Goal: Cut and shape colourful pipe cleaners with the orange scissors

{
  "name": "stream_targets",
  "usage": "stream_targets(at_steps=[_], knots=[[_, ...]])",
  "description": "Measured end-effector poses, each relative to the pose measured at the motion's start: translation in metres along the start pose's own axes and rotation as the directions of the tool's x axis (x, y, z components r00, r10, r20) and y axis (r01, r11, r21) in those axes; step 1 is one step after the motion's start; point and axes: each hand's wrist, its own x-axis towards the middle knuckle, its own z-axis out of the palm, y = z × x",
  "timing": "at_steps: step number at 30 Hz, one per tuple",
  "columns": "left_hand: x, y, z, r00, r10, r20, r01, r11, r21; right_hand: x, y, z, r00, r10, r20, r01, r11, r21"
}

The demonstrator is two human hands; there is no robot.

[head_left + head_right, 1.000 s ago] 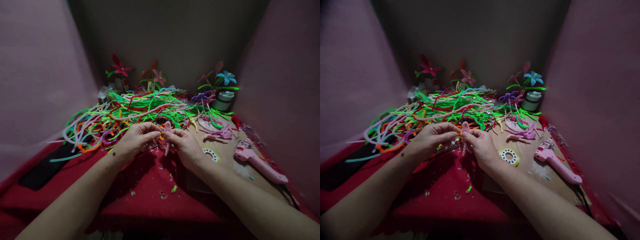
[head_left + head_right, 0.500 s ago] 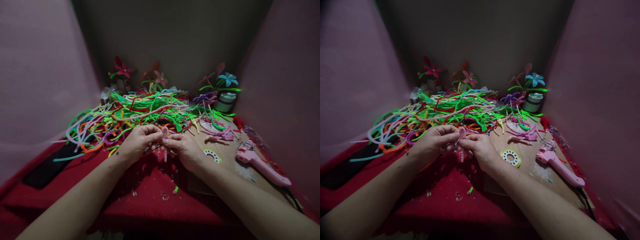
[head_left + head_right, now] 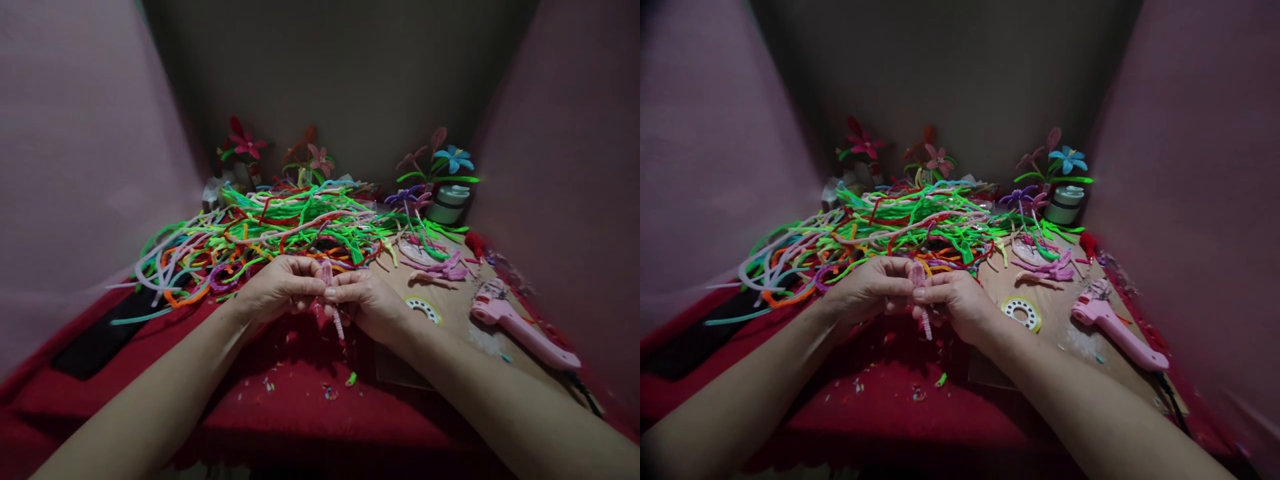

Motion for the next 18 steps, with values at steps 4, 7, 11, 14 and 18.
stream_targets(at_steps=[4, 7, 11, 14, 18], knots=[[-0.001, -0.001, 0.000, 0.999, 0.025, 0.031, -0.025, 1.000, 0.000, -0.001, -0.001, 0.001, 0.999, 0.016, 0.029, -0.016, 1.000, -0.008], [-0.002, 0.000, 0.001, 0.999, 0.002, 0.054, 0.001, 0.999, -0.040, -0.002, -0.001, 0.003, 0.999, -0.009, 0.043, 0.010, 0.999, -0.031], [-0.003, 0.001, 0.005, 1.000, -0.010, -0.003, 0.009, 0.993, -0.119, -0.003, 0.001, 0.003, 0.997, -0.074, 0.023, 0.075, 0.996, -0.044], [-0.003, 0.001, 0.010, 0.995, 0.056, -0.084, -0.067, 0.988, -0.137, -0.003, 0.002, 0.003, 0.987, -0.152, -0.060, 0.147, 0.986, -0.085], [-0.004, 0.001, 0.014, 0.980, 0.134, -0.149, -0.139, 0.990, -0.025, -0.004, 0.000, 0.005, 0.958, -0.249, -0.146, 0.210, 0.948, -0.238]])
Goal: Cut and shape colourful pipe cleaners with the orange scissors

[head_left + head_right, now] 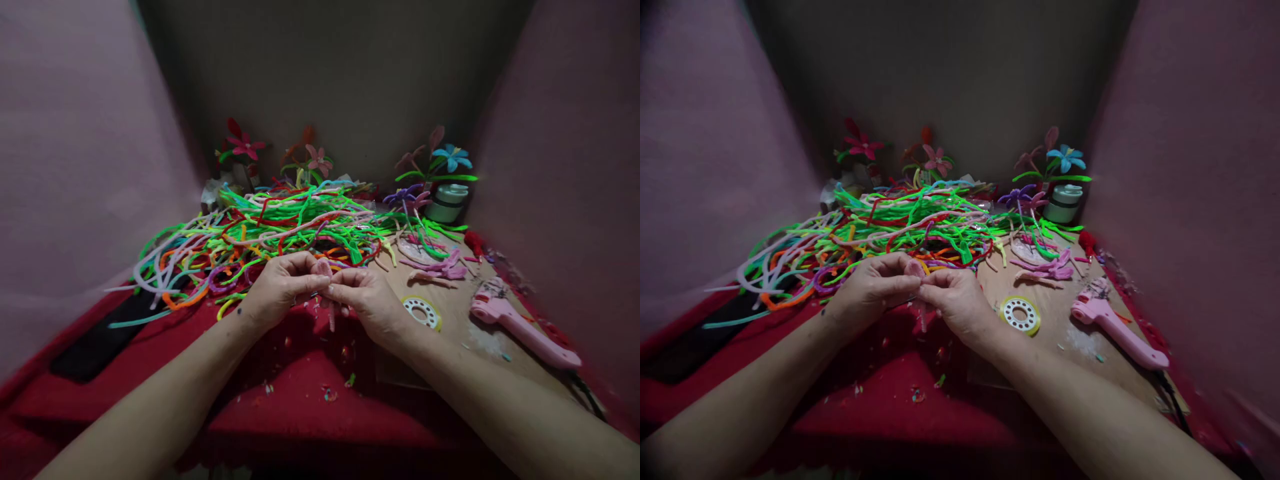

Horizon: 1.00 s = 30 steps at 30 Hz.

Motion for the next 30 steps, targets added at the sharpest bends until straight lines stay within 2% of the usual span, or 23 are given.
stream_targets(at_steps=[3, 7, 10, 12, 14, 16, 18, 24, 30], knots=[[0.000, 0.001, 0.000, 1.000, 0.026, -0.011, -0.025, 0.995, 0.097, -0.001, -0.003, 0.001, 1.000, -0.017, -0.015, 0.016, 0.999, -0.048], [0.001, 0.002, -0.002, 0.999, 0.024, 0.034, -0.028, 0.993, 0.115, -0.001, -0.004, 0.002, 1.000, 0.002, -0.019, -0.004, 0.996, -0.093], [0.000, -0.001, 0.000, 0.999, 0.047, -0.011, -0.044, 0.975, 0.216, -0.003, 0.001, 0.002, 1.000, 0.001, -0.023, -0.004, 0.991, -0.131], [0.000, -0.004, 0.003, 0.991, 0.113, -0.074, -0.085, 0.949, 0.304, -0.003, 0.005, 0.003, 0.999, -0.003, -0.053, -0.006, 0.986, -0.166], [-0.001, -0.007, 0.005, 0.963, 0.245, -0.116, -0.173, 0.886, 0.430, -0.004, 0.008, 0.003, 0.996, -0.028, -0.082, 0.009, 0.976, -0.218], [-0.001, -0.010, 0.007, 0.913, 0.390, -0.116, -0.266, 0.787, 0.557, -0.003, 0.010, 0.003, 0.995, -0.046, -0.083, 0.023, 0.965, -0.261], [-0.001, -0.010, 0.008, 0.887, 0.450, -0.106, -0.300, 0.735, 0.609, -0.002, 0.009, 0.003, 0.996, -0.039, -0.077, 0.017, 0.963, -0.268], [0.000, -0.003, 0.006, 0.973, 0.208, -0.104, -0.139, 0.881, 0.453, 0.000, 0.008, 0.002, 0.999, 0.033, -0.043, -0.042, 0.975, -0.220], [0.000, -0.003, 0.006, 0.980, 0.190, -0.050, -0.147, 0.876, 0.459, 0.000, 0.010, 0.001, 0.999, 0.035, -0.011, -0.037, 0.984, -0.172]])
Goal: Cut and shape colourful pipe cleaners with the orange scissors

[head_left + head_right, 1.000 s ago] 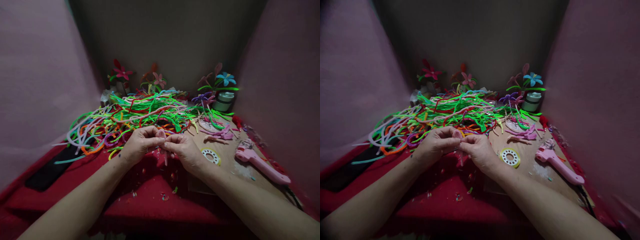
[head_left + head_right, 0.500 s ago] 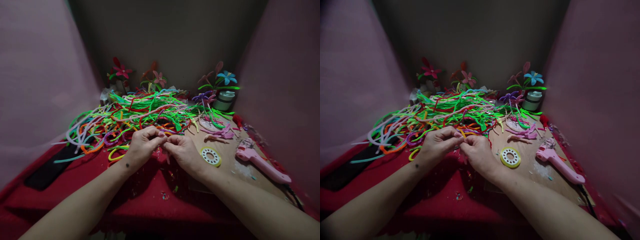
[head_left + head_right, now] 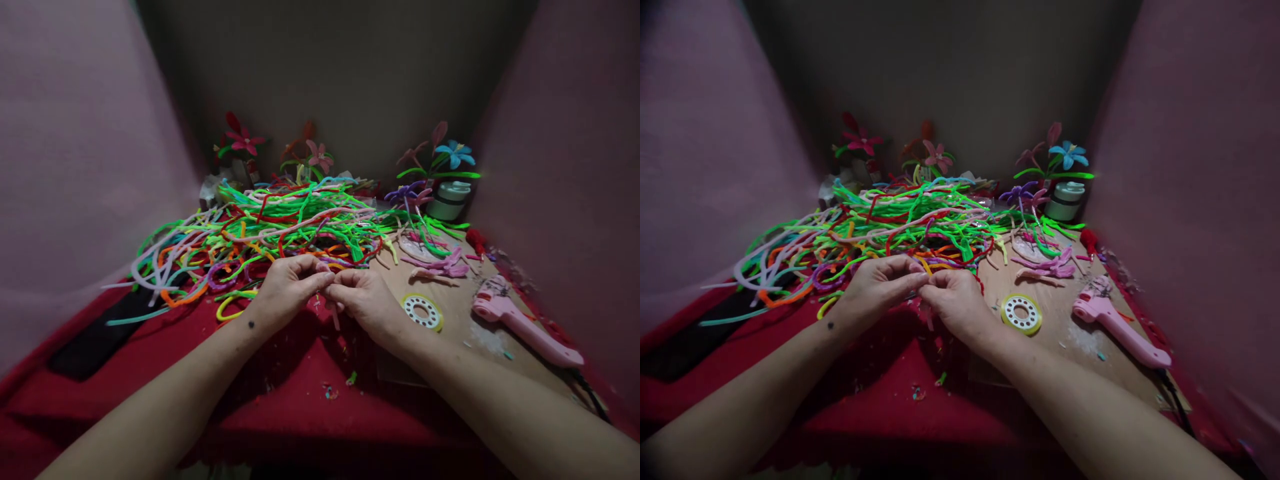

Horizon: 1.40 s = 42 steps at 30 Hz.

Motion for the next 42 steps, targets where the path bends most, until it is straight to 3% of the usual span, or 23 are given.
stream_targets(at_steps=[5, 10, 13, 22, 29, 31, 36, 42], knots=[[-0.0010, -0.0007, 0.0004, 0.999, 0.032, -0.033, -0.029, 0.996, 0.090, -0.0008, -0.0002, 0.0010, 1.000, 0.001, -0.011, 0.000, 1.000, 0.023], [-0.0004, 0.0028, -0.0023, 0.998, -0.053, 0.023, 0.055, 0.990, -0.128, -0.0012, -0.0024, -0.0001, 0.999, 0.023, -0.026, -0.023, 1.000, 0.015], [0.0002, 0.0024, -0.0039, 0.995, -0.092, 0.027, 0.095, 0.984, -0.153, -0.0003, -0.0024, -0.0010, 1.000, 0.024, -0.005, -0.024, 1.000, -0.002], [0.0003, 0.0025, -0.0049, 0.999, -0.044, 0.020, 0.044, 0.999, -0.016, -0.0003, -0.0021, 0.0006, 0.998, 0.041, 0.053, -0.043, 0.998, 0.035], [-0.0027, -0.0030, -0.0032, 0.981, 0.181, -0.066, -0.148, 0.928, 0.341, 0.0016, 0.0031, -0.0001, 0.999, 0.002, 0.043, -0.001, 1.000, -0.020], [-0.0030, -0.0030, -0.0027, 0.975, 0.208, -0.071, -0.167, 0.912, 0.374, 0.0017, 0.0025, -0.0004, 0.998, 0.014, 0.056, -0.015, 1.000, 0.013], [0.0003, 0.0029, -0.0050, 1.000, 0.003, -0.002, -0.003, 0.996, 0.092, 0.0007, -0.0013, -0.0011, 0.997, 0.056, 0.048, -0.058, 0.998, 0.034], [0.0015, 0.0056, -0.0069, 0.987, -0.147, 0.072, 0.156, 0.978, -0.139, 0.0012, -0.0032, -0.0005, 0.998, 0.048, 0.038, -0.049, 0.999, 0.020]])
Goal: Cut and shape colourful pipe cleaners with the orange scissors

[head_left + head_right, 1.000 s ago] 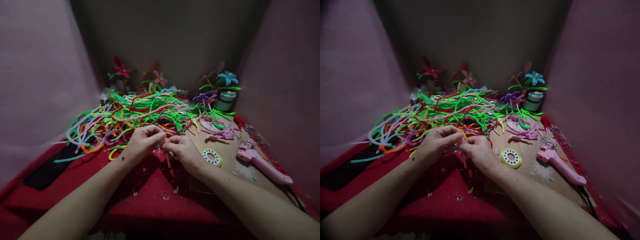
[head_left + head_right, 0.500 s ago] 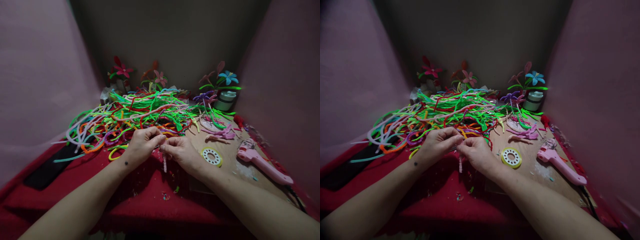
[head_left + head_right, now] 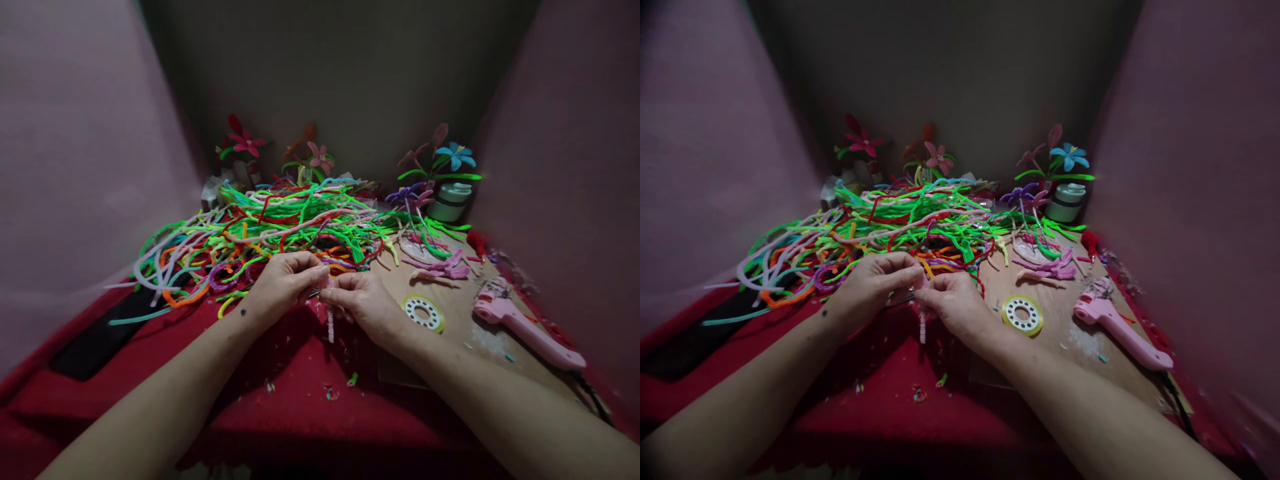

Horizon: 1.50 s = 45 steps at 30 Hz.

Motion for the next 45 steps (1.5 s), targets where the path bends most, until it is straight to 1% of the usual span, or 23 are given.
stream_targets(at_steps=[4, 8, 14, 18, 22, 25, 28, 31, 33, 35, 38, 41, 45], knots=[[-0.001, -0.001, 0.003, 0.999, -0.033, -0.015, 0.031, 0.996, -0.089, 0.001, -0.001, 0.001, 1.000, 0.006, 0.010, -0.006, 1.000, 0.011], [0.000, -0.001, 0.003, 0.999, -0.011, -0.036, 0.008, 0.998, -0.066, 0.001, -0.001, 0.000, 1.000, -0.005, 0.018, 0.005, 1.000, 0.018], [0.000, 0.000, 0.002, 1.000, 0.028, -0.011, -0.028, 0.999, -0.020, 0.001, 0.002, -0.002, 1.000, -0.021, 0.006, 0.020, 1.000, 0.015], [0.001, -0.002, 0.001, 0.997, 0.028, -0.079, -0.029, 1.000, -0.008, 0.001, 0.002, -0.001, 0.999, -0.007, 0.034, 0.004, 0.996, 0.094], [0.002, -0.004, 0.000, 0.987, 0.053, -0.151, -0.054, 0.999, -0.004, 0.002, 0.000, 0.001, 0.999, 0.041, 0.007, -0.041, 0.976, 0.215], [0.001, -0.003, 0.001, 0.984, 0.076, -0.158, -0.070, 0.997, 0.043, 0.002, 0.001, 0.001, 1.000, 0.018, -0.009, -0.016, 0.980, 0.198], [0.001, -0.002, 0.002, 0.987, 0.080, -0.138, -0.076, 0.997, 0.034, 0.002, 0.003, 0.000, 0.999, -0.014, -0.032, 0.018, 0.991, 0.132], [0.002, -0.003, 0.002, 0.997, 0.015, -0.081, -0.021, 0.997, -0.073, 0.003, 0.004, 0.000, 0.996, -0.053, -0.079, 0.065, 0.984, 0.169], [0.003, -0.005, 0.001, 0.999, -0.052, -0.004, 0.051, 0.989, -0.141, 0.003, 0.002, 0.001, 0.991, -0.052, -0.126, 0.081, 0.966, 0.245], [0.004, -0.009, 0.001, 0.991, -0.100, 0.094, 0.117, 0.975, -0.192, 0.002, -0.001, 0.001, 0.983, -0.028, -0.180, 0.082, 0.952, 0.295], [0.005, -0.014, 0.001, 0.975, -0.118, 0.187, 0.157, 0.964, -0.213, 0.002, -0.003, 0.002, 0.978, -0.016, -0.209, 0.082, 0.947, 0.311], [0.006, -0.016, 0.001, 0.973, -0.125, 0.196, 0.165, 0.965, -0.202, 0.003, -0.001, 0.001, 0.981, -0.009, -0.194, 0.074, 0.941, 0.329], [0.005, -0.015, 0.001, 0.977, -0.150, 0.152, 0.178, 0.965, -0.193, 0.005, 0.005, -0.002, 0.987, -0.024, -0.161, 0.079, 0.934, 0.348]])
